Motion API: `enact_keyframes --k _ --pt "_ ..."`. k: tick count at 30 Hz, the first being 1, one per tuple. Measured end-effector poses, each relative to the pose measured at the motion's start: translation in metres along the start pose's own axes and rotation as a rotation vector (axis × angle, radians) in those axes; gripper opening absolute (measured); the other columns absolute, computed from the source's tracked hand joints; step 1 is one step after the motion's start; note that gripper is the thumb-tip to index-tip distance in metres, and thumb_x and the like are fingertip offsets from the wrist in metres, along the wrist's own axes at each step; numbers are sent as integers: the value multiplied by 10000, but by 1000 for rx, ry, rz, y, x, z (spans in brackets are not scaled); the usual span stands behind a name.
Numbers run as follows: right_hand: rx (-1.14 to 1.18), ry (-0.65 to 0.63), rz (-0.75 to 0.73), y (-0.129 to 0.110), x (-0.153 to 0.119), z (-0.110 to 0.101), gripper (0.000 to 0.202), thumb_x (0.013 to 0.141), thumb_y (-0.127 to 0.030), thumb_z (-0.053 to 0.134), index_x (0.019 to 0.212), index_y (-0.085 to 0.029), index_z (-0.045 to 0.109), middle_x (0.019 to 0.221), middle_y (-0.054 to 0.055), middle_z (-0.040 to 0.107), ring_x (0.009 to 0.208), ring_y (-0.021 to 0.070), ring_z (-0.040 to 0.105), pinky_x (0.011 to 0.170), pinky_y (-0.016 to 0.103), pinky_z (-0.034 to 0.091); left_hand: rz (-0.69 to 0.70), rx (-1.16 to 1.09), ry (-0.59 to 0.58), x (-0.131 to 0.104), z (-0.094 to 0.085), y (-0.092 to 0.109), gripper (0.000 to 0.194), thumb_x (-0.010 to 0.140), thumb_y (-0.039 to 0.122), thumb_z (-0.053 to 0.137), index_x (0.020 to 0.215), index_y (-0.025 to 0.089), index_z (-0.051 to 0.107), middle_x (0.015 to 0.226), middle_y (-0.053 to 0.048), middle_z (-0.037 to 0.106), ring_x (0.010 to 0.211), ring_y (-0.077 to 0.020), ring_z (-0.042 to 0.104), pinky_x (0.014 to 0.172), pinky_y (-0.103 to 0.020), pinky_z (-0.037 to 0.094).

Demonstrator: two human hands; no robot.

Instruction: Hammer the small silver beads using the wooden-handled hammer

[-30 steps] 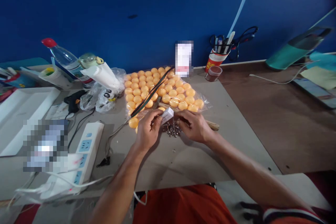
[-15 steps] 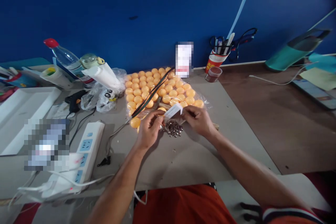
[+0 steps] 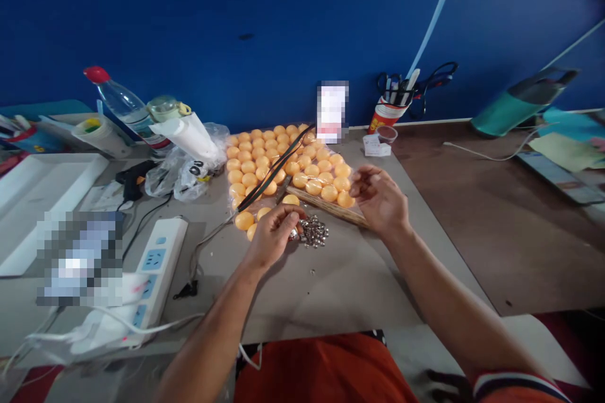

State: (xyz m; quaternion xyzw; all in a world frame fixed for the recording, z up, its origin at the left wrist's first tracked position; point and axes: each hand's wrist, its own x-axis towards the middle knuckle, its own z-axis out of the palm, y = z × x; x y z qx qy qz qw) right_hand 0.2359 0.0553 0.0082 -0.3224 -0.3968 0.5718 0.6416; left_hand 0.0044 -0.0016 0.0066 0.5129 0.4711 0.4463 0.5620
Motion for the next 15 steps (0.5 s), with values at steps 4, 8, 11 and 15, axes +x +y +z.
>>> enact_keyframes --k 4,8,11,15 --pt "-675 -520 -107 6 -24 20 108 854 -227 606 906 -199 697 785 26 670 671 146 601 616 278 484 -61 -201 45 1 0 0 332 813 498 667 896 177 681 807 -30 687 615 -116 589 507 -207 398" --pt "-1193 -831 -276 15 -38 31 195 902 -152 528 981 -173 705 882 77 669 796 191 619 711 319 495 -111 -387 73 1 0 3 315 766 440 733 908 163 683 877 -47 697 669 -118 618 578 -219 474" --pt "-1407 -807 -315 22 -38 30 223 908 -173 532 1065 -162 691 922 94 647 771 195 605 655 309 481 -163 -504 77 2 -1 7 327 711 391 783 902 144 686 859 -49 687 702 -127 634 620 -230 503" --pt "-1502 -798 -331 29 -35 26 200 888 -144 528 998 -176 692 848 68 626 696 175 567 581 287 428 -182 -578 80 4 -1 8 306 684 309 792 921 140 698 878 -47 683 756 -129 641 670 -229 506"
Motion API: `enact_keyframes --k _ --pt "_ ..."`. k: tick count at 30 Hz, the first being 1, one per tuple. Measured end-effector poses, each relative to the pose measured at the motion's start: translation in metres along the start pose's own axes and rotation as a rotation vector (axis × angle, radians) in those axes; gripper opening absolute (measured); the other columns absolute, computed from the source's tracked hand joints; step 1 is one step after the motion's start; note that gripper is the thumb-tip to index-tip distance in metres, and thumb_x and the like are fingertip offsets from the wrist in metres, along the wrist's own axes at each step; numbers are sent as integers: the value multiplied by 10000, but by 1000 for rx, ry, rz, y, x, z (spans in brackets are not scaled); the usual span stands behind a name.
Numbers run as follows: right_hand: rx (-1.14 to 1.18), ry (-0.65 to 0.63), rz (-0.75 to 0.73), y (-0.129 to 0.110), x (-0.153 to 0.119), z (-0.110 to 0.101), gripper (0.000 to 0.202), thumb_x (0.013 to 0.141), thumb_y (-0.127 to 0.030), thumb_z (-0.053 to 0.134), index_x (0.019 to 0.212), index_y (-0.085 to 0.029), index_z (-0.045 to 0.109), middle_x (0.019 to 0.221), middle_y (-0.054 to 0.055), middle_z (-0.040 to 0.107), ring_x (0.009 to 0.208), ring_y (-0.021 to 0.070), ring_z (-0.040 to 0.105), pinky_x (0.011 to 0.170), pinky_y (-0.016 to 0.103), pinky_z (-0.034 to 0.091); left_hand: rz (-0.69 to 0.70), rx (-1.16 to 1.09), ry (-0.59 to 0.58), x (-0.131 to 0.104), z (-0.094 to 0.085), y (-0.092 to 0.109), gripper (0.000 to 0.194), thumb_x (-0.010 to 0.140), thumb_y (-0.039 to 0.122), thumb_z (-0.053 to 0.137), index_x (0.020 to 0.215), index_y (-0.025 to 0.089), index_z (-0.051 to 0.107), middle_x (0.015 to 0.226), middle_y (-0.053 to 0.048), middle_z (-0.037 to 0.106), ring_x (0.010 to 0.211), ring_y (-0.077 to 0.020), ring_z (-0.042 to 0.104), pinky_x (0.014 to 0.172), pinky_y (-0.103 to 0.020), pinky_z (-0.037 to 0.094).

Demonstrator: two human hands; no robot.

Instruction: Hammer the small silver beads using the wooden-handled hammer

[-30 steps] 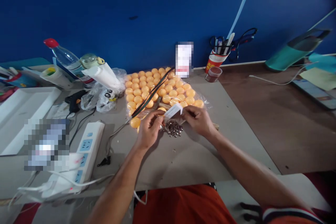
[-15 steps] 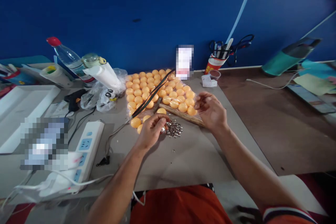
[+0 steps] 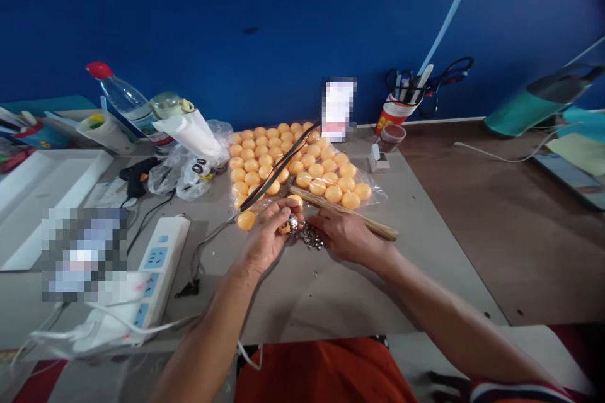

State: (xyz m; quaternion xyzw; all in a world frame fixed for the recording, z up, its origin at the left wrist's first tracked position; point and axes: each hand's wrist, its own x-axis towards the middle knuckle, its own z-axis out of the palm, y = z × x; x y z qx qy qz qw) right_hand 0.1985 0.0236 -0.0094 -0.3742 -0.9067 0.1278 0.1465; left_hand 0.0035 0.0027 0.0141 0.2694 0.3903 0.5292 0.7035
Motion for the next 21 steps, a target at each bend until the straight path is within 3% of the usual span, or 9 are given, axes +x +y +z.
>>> enact_keyframes --k 5,9,14,17,21 --pt "65 79 -1 3 3 7 149 844 -111 539 773 -188 645 764 53 581 642 159 513 543 285 371 -17 -4 -2 1 -4 -4 253 702 253 755 926 149 701 910 -54 691 797 -134 639 729 -248 495" --pt "231 167 59 1 3 2 154 863 -104 515 785 -197 610 784 51 570 712 179 536 609 297 404 -29 -13 -4 2 -5 -5 262 694 213 731 948 154 703 929 -56 697 811 -136 634 746 -258 488" --pt "290 140 49 -5 0 -3 143 836 -134 590 945 -211 642 888 67 585 784 201 542 659 313 425 -12 -59 8 3 -4 -5 320 612 120 699 930 149 711 926 -55 701 873 -152 638 796 -268 486" --pt "265 149 27 -5 0 3 85 838 -135 595 855 -206 639 848 62 569 716 176 508 609 296 402 -7 -71 -11 2 -3 -5 361 587 89 681 940 157 705 925 -46 694 912 -158 633 838 -280 475" --pt "221 135 28 -3 1 9 158 823 -91 574 701 -192 571 774 45 535 651 149 469 559 278 365 -3 -51 -27 3 -3 -8 404 544 72 688 938 161 694 935 -39 694 916 -160 628 853 -284 463"
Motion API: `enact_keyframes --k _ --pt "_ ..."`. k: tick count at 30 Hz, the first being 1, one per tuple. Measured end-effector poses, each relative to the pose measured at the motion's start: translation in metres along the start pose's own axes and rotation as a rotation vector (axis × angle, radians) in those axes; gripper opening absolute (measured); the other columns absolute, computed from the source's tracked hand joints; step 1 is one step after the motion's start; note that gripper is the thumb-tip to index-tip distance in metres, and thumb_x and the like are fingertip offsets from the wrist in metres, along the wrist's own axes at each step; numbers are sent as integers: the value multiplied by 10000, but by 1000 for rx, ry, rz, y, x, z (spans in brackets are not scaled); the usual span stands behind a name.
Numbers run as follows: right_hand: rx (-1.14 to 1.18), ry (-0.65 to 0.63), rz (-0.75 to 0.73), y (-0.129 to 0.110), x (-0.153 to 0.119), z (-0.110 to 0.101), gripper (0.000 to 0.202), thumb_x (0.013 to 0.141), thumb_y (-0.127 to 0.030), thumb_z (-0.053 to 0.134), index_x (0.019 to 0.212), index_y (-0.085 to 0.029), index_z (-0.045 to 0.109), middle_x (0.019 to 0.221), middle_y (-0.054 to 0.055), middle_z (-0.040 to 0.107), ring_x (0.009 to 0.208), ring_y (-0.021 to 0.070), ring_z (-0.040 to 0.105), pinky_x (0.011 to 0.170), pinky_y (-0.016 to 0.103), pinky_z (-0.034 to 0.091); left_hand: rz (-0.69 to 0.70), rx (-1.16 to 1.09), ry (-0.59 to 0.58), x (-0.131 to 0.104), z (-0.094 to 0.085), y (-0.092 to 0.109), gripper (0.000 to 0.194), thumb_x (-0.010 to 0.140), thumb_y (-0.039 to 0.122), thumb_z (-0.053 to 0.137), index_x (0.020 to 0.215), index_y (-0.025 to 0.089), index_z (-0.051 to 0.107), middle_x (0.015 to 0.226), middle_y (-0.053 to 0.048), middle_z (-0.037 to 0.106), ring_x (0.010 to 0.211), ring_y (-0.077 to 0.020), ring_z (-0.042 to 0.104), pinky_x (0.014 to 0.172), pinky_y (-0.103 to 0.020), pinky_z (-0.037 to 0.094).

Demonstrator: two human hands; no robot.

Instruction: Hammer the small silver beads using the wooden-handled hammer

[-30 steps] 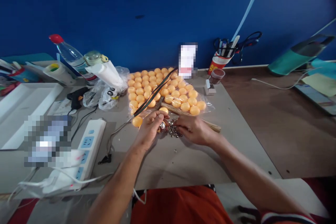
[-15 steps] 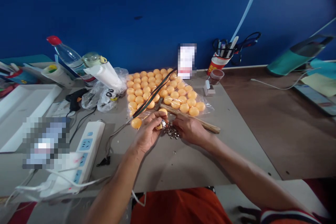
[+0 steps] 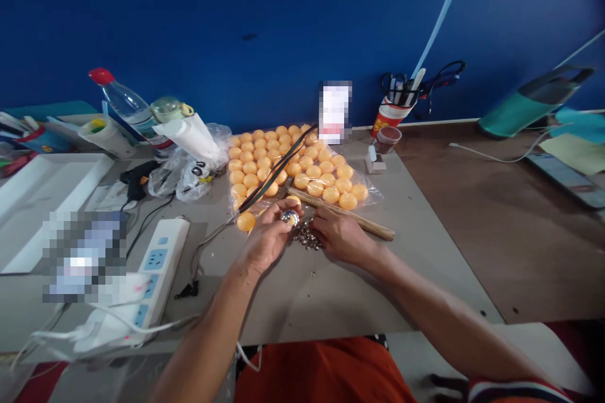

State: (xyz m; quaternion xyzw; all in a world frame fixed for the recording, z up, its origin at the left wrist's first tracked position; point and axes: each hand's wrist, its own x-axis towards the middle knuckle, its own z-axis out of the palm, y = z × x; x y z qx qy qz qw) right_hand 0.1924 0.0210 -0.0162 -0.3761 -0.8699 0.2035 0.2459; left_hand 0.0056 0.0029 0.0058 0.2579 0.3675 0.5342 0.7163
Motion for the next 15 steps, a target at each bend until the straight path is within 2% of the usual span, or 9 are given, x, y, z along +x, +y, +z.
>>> enact_keyframes --k 4,7,12,15 --pt "66 41 -3 -1 1 -6 173 838 -92 519 708 -203 541 791 47 546 710 168 514 614 286 412 -36 21 5 -1 1 0 376 588 122 742 953 170 669 951 -35 699 861 -152 641 834 -297 475" --pt "206 108 15 -3 2 -12 175 779 -46 486 732 -210 525 788 36 572 742 172 545 662 289 439 -65 54 10 -2 3 1 385 632 179 789 992 177 653 945 -28 700 840 -141 652 829 -293 486" --pt "335 136 212 -5 1 -13 144 741 -65 490 727 -197 545 745 6 638 611 120 523 569 236 398 -76 116 -31 -3 2 0 390 658 240 834 1004 175 666 950 -25 696 854 -131 652 843 -281 499" --pt "388 165 329 -5 0 -11 121 735 -94 511 758 -188 584 660 -20 611 528 94 464 507 213 350 -77 137 -73 -3 1 -2 376 685 261 827 1016 180 667 1010 -36 679 910 -161 649 850 -321 528"
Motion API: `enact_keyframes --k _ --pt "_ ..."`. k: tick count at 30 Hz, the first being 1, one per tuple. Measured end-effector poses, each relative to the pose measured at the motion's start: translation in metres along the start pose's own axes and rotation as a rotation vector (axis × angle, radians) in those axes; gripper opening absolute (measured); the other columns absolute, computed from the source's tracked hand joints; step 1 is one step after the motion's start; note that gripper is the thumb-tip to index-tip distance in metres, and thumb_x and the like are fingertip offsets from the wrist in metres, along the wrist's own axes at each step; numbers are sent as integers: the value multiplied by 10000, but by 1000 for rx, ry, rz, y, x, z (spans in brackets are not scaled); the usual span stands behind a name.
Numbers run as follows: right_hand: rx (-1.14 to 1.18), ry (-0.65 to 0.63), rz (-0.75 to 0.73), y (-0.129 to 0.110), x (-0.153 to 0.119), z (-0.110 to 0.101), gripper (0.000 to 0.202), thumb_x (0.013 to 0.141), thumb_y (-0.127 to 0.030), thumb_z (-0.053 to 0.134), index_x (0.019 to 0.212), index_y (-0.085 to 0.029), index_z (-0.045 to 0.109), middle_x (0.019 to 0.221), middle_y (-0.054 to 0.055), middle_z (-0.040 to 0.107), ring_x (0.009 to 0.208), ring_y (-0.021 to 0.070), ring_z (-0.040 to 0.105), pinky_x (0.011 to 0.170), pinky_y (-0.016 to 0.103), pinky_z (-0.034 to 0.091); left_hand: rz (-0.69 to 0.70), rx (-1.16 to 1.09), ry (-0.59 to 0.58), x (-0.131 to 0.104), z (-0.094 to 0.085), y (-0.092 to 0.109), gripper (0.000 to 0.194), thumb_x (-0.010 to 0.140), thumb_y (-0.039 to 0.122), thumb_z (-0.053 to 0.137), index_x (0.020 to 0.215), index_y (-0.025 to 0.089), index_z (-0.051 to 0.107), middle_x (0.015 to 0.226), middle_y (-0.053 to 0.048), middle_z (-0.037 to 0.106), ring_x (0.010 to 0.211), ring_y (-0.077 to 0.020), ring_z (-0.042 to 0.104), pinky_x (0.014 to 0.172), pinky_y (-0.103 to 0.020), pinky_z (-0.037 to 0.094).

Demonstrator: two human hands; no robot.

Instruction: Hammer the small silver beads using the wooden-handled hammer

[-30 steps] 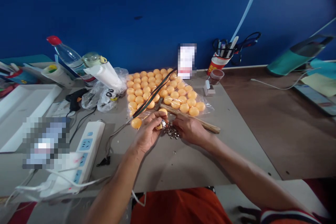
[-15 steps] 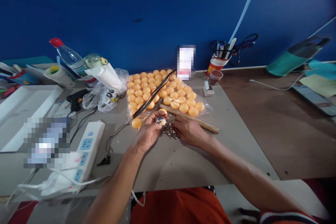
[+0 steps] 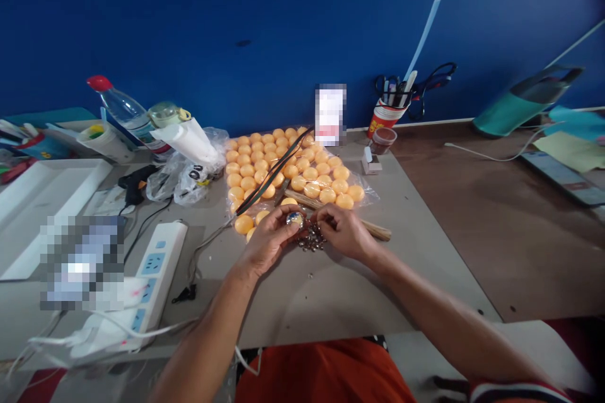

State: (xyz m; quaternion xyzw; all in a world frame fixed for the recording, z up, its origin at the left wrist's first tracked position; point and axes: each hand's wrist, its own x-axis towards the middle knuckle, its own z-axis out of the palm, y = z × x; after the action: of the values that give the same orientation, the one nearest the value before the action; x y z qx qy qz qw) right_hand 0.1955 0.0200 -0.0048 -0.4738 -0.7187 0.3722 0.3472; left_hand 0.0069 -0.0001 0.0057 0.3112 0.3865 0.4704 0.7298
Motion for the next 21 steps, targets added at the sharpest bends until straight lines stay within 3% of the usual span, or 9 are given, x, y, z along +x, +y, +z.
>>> enact_keyframes --k 5,9,15,21 --pt "217 75 96 -1 1 2 24 742 -195 574 729 -200 554 564 -55 503 482 91 417 461 214 321 13 21 -24 -1 -2 -1 380 722 284 806 1058 197 651 1040 -44 646 873 -166 645 699 -293 571" --pt "457 55 174 -3 4 2 141 740 -314 655 741 -200 573 506 -72 469 422 85 391 419 220 299 17 27 -7 -1 -2 -2 397 722 309 803 1075 213 649 1006 -34 639 789 -153 654 611 -253 545" --pt "768 -40 235 -1 5 1 284 711 -417 751 821 -178 643 479 -80 495 407 71 406 427 215 299 72 30 48 1 0 -3 343 708 276 796 1027 214 689 900 -1 650 816 -123 632 795 -273 527" --pt "815 -70 250 -2 3 1 263 695 -380 783 826 -179 675 606 -35 619 451 74 488 455 216 383 88 80 35 2 -6 -10 366 737 249 741 1097 217 683 978 -27 687 905 -154 633 883 -300 485"
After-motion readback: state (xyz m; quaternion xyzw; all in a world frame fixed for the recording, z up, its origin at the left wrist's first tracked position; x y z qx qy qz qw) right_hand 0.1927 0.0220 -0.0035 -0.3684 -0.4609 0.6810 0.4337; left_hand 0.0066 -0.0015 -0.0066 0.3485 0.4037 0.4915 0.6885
